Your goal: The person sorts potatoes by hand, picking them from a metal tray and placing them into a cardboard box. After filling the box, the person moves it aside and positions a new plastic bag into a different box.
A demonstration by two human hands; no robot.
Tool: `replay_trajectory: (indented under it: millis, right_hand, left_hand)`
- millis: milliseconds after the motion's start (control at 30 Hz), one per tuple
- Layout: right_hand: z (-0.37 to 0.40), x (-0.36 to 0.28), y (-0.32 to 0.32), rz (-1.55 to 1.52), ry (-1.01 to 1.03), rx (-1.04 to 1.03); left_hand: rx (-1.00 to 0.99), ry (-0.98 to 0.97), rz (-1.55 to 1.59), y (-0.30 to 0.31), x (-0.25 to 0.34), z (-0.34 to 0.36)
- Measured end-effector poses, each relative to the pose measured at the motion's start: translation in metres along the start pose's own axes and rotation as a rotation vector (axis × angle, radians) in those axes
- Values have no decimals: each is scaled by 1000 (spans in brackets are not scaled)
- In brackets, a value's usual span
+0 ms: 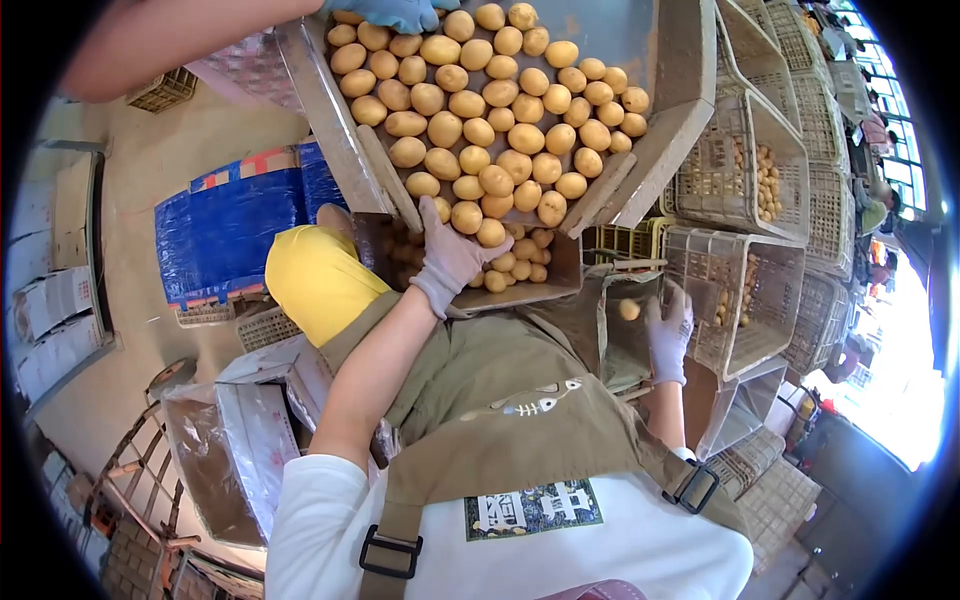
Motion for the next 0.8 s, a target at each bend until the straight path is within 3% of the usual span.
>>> replay_trajectory:
  millis: [67, 100, 200, 267, 333, 367, 433, 533, 567, 633, 667, 767, 800]
  right_hand:
    - [-24, -88, 19, -126, 148, 80]
    - [-33, -130, 18, -137, 350, 163]
    - [-52, -226, -3, -104, 712, 86]
    - [-59, -241, -35, -13, 760, -79]
    - [-66, -228, -76, 148, 716, -446]
    - [-75, -230, -74, 114, 704, -279]
    - [-87, -241, -62, 46, 676, 52]
    - [-95, -247, -75, 100, 733, -165]
    - [-113, -245, -80, -51, 487, -496]
    - [-131, -252, -79, -65, 409, -355]
    - [-124, -265, -73, 27, 497, -109]
    - [-87, -262, -117, 118, 747, -331]
    - [-81, -259, -109, 134, 741, -457]
  left_hand:
    - [-25, -123, -277, -2, 1, 2]
    - [11, -213, -481, -8, 1, 9]
    - [193, -124, -146, -7, 1, 13]
    - [269, -130, -83, 6, 3, 10]
    - [302, -208, -185, 24, 9, 4]
    - [492, -279, -274, 32, 10, 11]
    - [416, -318, -477, 27, 11, 16]
    - [394, -365, -509, 21, 13, 17]
    - [436, -367, -454, 16, 15, 18]
    - [548, -351, -387, 20, 16, 19]
    - [511, -371, -404, 16, 17, 19]
    - [448, -397, -346, 7, 16, 18]
    - [462, -378, -361, 8, 15, 19]
Point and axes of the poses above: each hand's wrist, its own z-axis away from the middle knuckle, its own y-axis out of the back of the hand, x = y × z, the point moved 5 cm from there along -z, towards the middle knuckle, and after that the axes turned 2 degrees about y, right-handed, at the moved point
